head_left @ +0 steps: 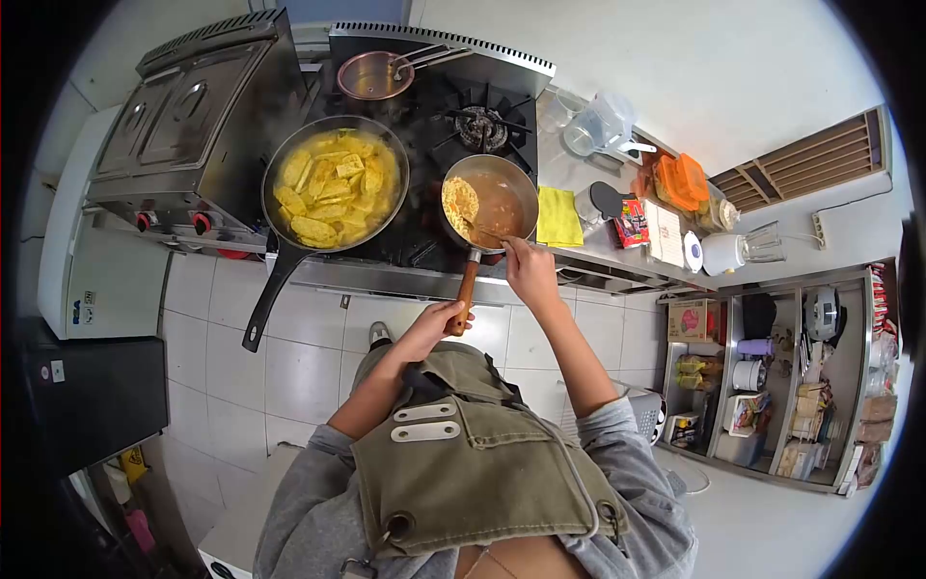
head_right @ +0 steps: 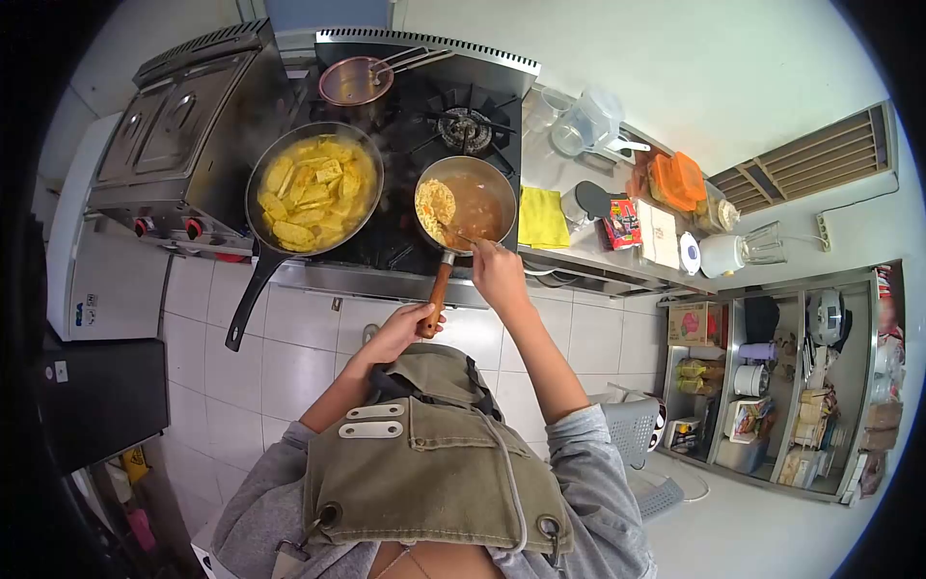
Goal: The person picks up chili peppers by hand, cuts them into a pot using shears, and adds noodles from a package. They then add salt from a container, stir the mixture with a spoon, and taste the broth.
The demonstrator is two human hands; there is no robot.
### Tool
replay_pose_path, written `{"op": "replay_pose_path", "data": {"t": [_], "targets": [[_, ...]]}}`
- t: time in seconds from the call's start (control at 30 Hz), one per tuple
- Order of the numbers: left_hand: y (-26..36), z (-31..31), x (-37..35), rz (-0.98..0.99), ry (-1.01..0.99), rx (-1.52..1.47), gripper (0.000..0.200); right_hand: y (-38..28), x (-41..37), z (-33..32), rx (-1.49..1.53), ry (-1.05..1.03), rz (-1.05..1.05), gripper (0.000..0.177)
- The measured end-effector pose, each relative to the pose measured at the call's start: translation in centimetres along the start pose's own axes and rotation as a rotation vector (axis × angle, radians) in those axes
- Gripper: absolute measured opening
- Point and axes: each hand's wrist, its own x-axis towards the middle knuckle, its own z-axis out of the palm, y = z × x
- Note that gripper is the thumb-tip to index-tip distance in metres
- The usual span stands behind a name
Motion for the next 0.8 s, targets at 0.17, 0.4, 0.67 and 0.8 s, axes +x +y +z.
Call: {"op": "replay_pose_path", "data": {"t": [0.17,0.4,0.67,0.8], "targets": [[0.0,-0.1,0.0,-0.005,-0.019,-0.001,0.035,1.3,0.6,-1.4,-0.043,0.091,0.037,0.012],[0.2,0.0,-0.1,-0.022,-0.010,0.008,0.036,1.7,0.4,-1.8,0.080,0.098,0.072,0.011],[0.0,-0.4,0.1,-0.015,-0.023,0.003,0.037,4.5,3.1,0.6,0.001,0.218,0.078,0.012],[0.3,-0.4,-0.1,-0.012,-0.025,0.002,0.037,5.1,4.2,0.4,-0.093,0.220,0.103,0.013]]}}
